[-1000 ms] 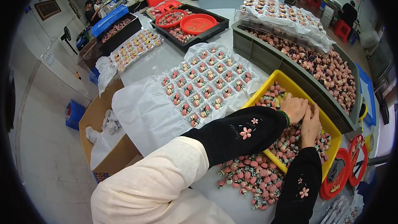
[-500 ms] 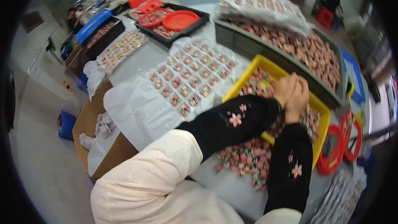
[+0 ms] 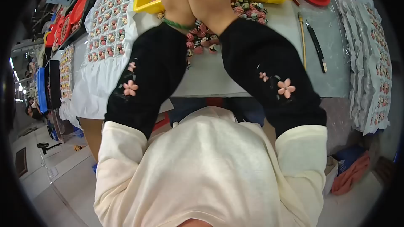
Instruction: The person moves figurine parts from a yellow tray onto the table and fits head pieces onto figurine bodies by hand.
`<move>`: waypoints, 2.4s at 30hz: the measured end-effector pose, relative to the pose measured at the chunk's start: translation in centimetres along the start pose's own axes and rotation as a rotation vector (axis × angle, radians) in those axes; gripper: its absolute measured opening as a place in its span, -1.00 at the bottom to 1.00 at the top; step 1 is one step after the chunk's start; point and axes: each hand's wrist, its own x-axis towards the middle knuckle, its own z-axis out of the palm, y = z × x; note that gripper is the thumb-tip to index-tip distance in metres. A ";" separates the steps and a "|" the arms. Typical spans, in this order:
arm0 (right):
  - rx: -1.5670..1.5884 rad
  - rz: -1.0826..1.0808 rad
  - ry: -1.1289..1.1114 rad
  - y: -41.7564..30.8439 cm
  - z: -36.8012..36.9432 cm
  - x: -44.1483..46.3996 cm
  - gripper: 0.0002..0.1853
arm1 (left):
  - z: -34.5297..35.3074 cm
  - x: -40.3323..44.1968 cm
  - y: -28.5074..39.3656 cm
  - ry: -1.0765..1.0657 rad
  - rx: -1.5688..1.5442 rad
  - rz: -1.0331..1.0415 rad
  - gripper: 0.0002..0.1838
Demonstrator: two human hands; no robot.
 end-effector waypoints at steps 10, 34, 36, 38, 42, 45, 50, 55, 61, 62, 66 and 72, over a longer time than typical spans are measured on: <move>-0.748 -0.309 -0.190 2.9 -3.8 -6.6 -0.82 | -4.1 -3.0 -0.4 -0.225 0.506 0.256 -0.79; -0.846 -0.332 -0.408 -2.0 -10.2 -11.1 -0.54 | -8.7 -12.4 6.2 -0.484 0.957 -0.060 0.01; -0.798 -0.335 -0.287 -1.7 -10.4 -10.8 -0.61 | -9.3 -13.0 8.4 -0.500 0.897 -0.117 -0.09; -0.798 -0.370 -0.240 -2.1 -10.3 -10.6 -0.63 | -11.3 -13.4 10.6 -0.537 0.890 -0.138 -0.15; -0.745 -0.285 -0.217 -2.9 -9.6 -10.7 -0.71 | -19.1 -11.0 13.0 -0.518 0.937 -0.119 -0.43; -0.746 -0.262 -0.226 -3.3 -9.3 -10.6 -0.70 | -27.9 -9.4 11.9 -0.454 1.172 -0.101 -0.57; -0.726 -0.160 -0.200 -2.3 -9.7 -10.9 -0.71 | -38.8 -9.0 8.1 -0.280 1.779 -0.223 -0.52; -0.873 -0.216 -0.217 -2.0 -10.0 -10.7 -0.73 | -42.5 -11.4 2.0 0.021 1.223 -0.500 -0.39; -0.929 -0.296 -0.236 -2.3 -9.5 -10.7 -0.74 | -43.4 -10.8 2.3 0.202 1.185 -0.435 -0.46; -0.860 -0.286 -0.229 -2.0 -9.8 -10.8 -0.73 | -44.0 -11.2 1.9 0.187 1.087 -0.469 -0.47; -0.810 -0.241 -0.214 -3.2 -9.1 -12.0 -0.69 | -44.7 -11.2 2.1 0.102 1.069 -0.473 -0.49; -0.702 -0.161 -0.404 -5.6 -5.7 -13.2 -0.70 | -39.7 -7.6 10.8 0.169 1.635 -0.251 -0.60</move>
